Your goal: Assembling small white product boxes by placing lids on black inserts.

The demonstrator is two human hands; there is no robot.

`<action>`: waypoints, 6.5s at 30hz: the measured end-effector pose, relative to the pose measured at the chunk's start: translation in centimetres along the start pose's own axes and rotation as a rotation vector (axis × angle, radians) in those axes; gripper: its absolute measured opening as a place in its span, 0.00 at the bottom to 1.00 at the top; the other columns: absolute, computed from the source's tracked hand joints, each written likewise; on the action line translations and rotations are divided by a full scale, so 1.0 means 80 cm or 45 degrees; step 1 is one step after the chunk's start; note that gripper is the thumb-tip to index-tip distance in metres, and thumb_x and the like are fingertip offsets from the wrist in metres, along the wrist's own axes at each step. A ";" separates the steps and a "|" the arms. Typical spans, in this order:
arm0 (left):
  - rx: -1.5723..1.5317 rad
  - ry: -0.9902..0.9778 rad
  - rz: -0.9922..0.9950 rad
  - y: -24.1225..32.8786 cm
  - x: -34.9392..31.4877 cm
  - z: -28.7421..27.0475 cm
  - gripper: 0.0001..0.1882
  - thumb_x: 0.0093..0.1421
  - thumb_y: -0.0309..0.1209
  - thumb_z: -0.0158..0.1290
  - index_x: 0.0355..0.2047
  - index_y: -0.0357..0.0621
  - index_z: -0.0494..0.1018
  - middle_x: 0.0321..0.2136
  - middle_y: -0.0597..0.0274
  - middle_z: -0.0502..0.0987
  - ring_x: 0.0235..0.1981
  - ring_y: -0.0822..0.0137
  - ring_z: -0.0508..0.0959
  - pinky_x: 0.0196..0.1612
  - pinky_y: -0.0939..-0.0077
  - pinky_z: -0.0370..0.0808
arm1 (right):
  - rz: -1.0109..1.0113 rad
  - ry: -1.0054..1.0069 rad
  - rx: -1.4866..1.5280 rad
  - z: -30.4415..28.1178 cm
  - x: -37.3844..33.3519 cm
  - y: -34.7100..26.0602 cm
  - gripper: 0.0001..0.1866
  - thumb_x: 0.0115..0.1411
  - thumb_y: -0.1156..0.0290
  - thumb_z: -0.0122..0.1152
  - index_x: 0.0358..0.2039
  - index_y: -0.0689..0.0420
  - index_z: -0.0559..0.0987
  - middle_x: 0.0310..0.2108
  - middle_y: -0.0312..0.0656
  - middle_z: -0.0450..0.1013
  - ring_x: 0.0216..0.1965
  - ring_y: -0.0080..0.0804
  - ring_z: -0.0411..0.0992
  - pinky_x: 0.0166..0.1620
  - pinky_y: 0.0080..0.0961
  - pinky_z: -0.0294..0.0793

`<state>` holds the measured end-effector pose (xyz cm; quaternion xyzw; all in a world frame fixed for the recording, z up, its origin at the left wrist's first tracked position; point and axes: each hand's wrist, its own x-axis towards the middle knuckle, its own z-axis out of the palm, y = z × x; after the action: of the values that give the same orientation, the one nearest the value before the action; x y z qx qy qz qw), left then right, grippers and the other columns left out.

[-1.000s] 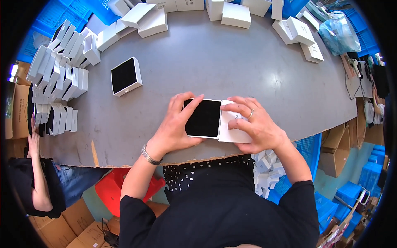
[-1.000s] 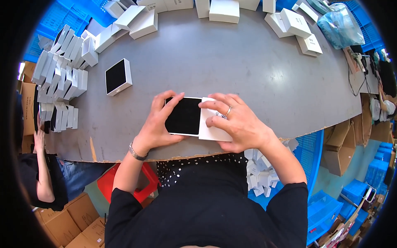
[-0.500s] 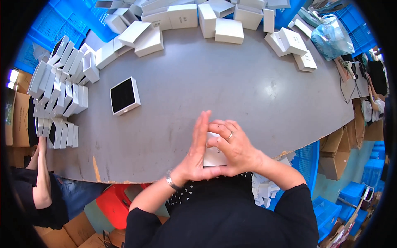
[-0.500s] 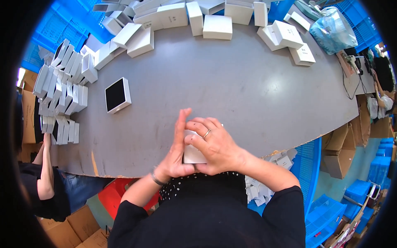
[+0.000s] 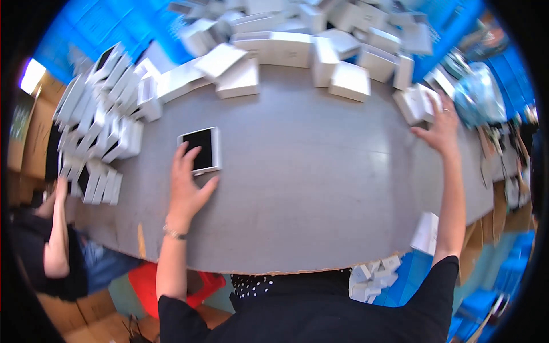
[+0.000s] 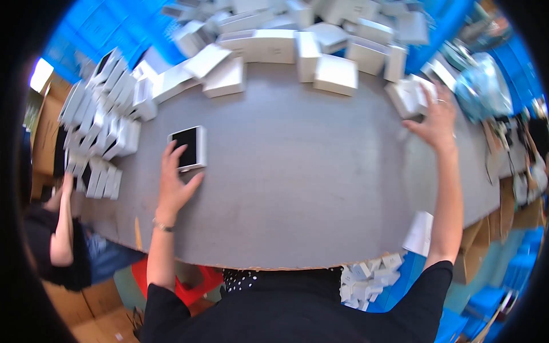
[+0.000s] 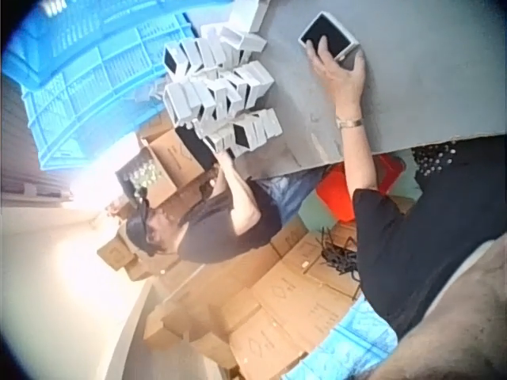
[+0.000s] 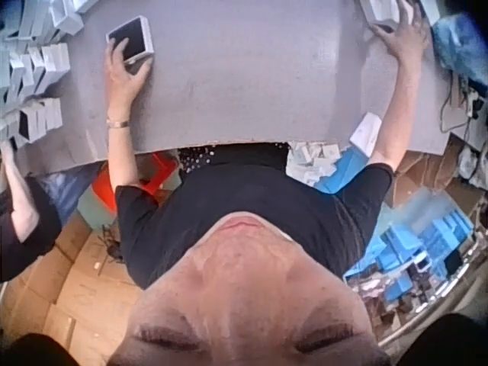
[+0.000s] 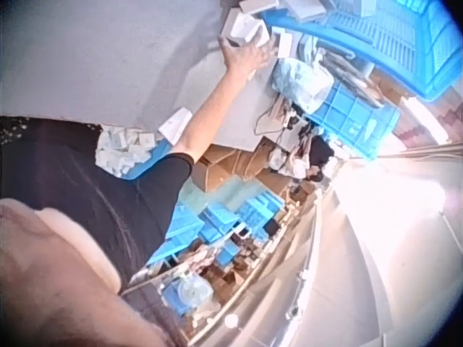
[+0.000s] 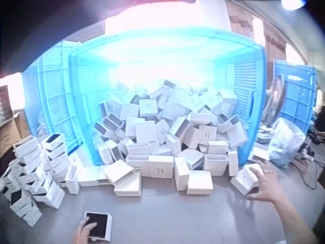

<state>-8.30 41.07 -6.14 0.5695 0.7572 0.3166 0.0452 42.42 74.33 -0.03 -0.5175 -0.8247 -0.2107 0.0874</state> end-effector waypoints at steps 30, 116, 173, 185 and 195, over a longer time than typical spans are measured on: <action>-0.175 -0.149 0.180 0.093 -0.089 0.028 0.33 0.43 0.31 0.70 0.52 0.52 0.72 0.63 0.42 0.61 0.60 0.40 0.64 0.60 0.48 0.66 | -1.355 -0.217 1.074 -0.123 -0.145 -0.257 0.31 0.44 0.60 0.76 0.50 0.52 0.77 0.59 0.40 0.72 0.58 0.51 0.68 0.55 0.43 0.75; 0.846 0.941 -0.451 -0.189 0.039 -0.108 0.29 0.47 0.39 0.69 0.48 0.48 0.72 0.55 0.51 0.65 0.58 0.44 0.62 0.61 0.43 0.59 | -0.678 -0.223 1.346 -0.082 -0.135 -0.307 0.30 0.33 0.59 0.77 0.41 0.47 0.79 0.60 0.42 0.69 0.61 0.55 0.60 0.62 0.50 0.62; 0.259 0.023 0.526 0.096 -0.073 -0.041 0.33 0.51 0.42 0.70 0.57 0.53 0.76 0.64 0.49 0.66 0.68 0.40 0.60 0.68 0.45 0.56 | -0.259 0.036 0.888 -0.057 -0.167 -0.238 0.35 0.42 0.59 0.72 0.54 0.48 0.79 0.64 0.52 0.66 0.62 0.57 0.63 0.67 0.50 0.61; 0.261 0.059 0.552 0.124 -0.080 0.031 0.27 0.51 0.33 0.66 0.52 0.45 0.75 0.58 0.51 0.71 0.65 0.46 0.62 0.67 0.49 0.56 | -0.228 -0.233 0.706 -0.143 -0.216 -0.208 0.47 0.35 0.46 0.81 0.57 0.50 0.77 0.61 0.52 0.65 0.55 0.56 0.66 0.60 0.46 0.67; -0.197 -0.227 0.465 0.111 -0.082 0.037 0.14 0.48 0.31 0.71 0.32 0.47 0.76 0.60 0.49 0.66 0.57 0.46 0.70 0.56 0.52 0.69 | -0.534 -0.420 0.620 -0.164 -0.223 -0.223 0.55 0.48 0.42 0.73 0.70 0.57 0.62 0.71 0.55 0.54 0.69 0.62 0.54 0.64 0.50 0.63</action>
<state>2.67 37.81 -5.69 0.7178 0.6080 0.3249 0.0975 33.57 47.28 0.66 -0.3281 -0.9420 0.0648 0.0288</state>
